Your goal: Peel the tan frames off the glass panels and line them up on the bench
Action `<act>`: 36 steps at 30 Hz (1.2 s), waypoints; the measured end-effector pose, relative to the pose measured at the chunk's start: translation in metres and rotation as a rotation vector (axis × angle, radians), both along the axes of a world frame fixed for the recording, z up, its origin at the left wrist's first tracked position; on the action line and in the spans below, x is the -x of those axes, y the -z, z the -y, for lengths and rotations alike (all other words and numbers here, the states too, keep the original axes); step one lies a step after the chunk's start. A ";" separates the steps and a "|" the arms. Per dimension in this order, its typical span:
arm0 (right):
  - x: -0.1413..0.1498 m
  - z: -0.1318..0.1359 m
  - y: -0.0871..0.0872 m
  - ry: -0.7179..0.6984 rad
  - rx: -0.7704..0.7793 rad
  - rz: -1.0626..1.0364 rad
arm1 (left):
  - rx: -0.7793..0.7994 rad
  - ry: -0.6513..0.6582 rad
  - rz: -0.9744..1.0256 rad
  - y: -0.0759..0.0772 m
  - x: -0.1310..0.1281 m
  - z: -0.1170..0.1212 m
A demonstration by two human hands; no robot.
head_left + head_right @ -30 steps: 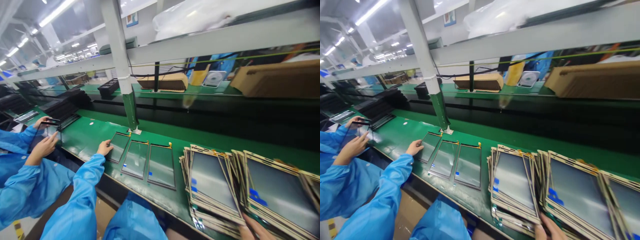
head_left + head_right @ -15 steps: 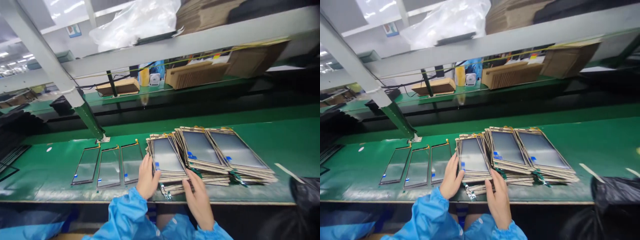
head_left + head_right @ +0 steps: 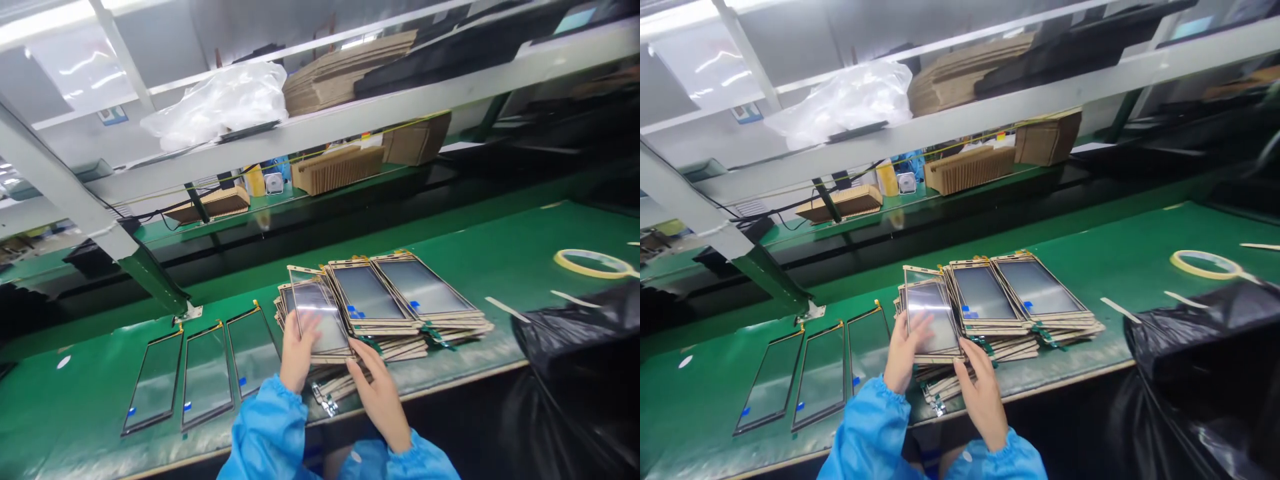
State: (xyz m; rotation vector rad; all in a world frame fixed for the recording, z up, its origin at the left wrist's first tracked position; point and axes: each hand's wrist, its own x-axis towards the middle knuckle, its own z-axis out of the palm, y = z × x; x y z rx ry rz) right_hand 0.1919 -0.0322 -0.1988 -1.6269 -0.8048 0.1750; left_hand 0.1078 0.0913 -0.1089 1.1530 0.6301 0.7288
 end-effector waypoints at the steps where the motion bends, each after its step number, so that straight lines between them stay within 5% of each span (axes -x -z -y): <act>1: 0.000 0.001 -0.002 0.015 -0.018 -0.018 | 0.046 0.044 0.002 -0.004 -0.001 0.003; 6: -0.013 0.011 -0.030 0.083 -0.132 -0.344 | 0.266 0.221 0.037 -0.019 0.038 0.019; 9: -0.034 0.010 -0.057 -0.184 -0.178 -0.712 | 0.342 0.377 0.051 -0.016 0.081 0.029; 12: -0.052 0.003 -0.081 -0.502 -0.020 -0.799 | 0.334 0.449 0.054 -0.006 0.117 0.036; 15: -0.053 -0.003 -0.095 -0.648 0.156 -0.603 | 0.277 0.432 0.046 0.004 0.140 0.040; 18: -0.040 -0.004 -0.098 -0.607 0.219 -0.403 | 0.295 0.407 0.064 0.006 0.151 0.043; 23: -0.021 0.005 -0.083 -0.403 0.167 -0.326 | 0.283 0.490 0.058 -0.011 0.146 0.038; 26: -0.025 0.006 -0.082 -0.466 0.215 -0.241 | 0.191 0.547 -0.037 -0.025 0.138 0.031; 32: -0.044 -0.013 -0.135 -0.608 0.127 0.617 | 0.047 0.668 -0.321 -0.047 0.132 0.023; 36: -0.043 -0.021 -0.166 -0.812 0.254 1.056 | 0.012 0.713 -0.409 -0.052 0.135 0.019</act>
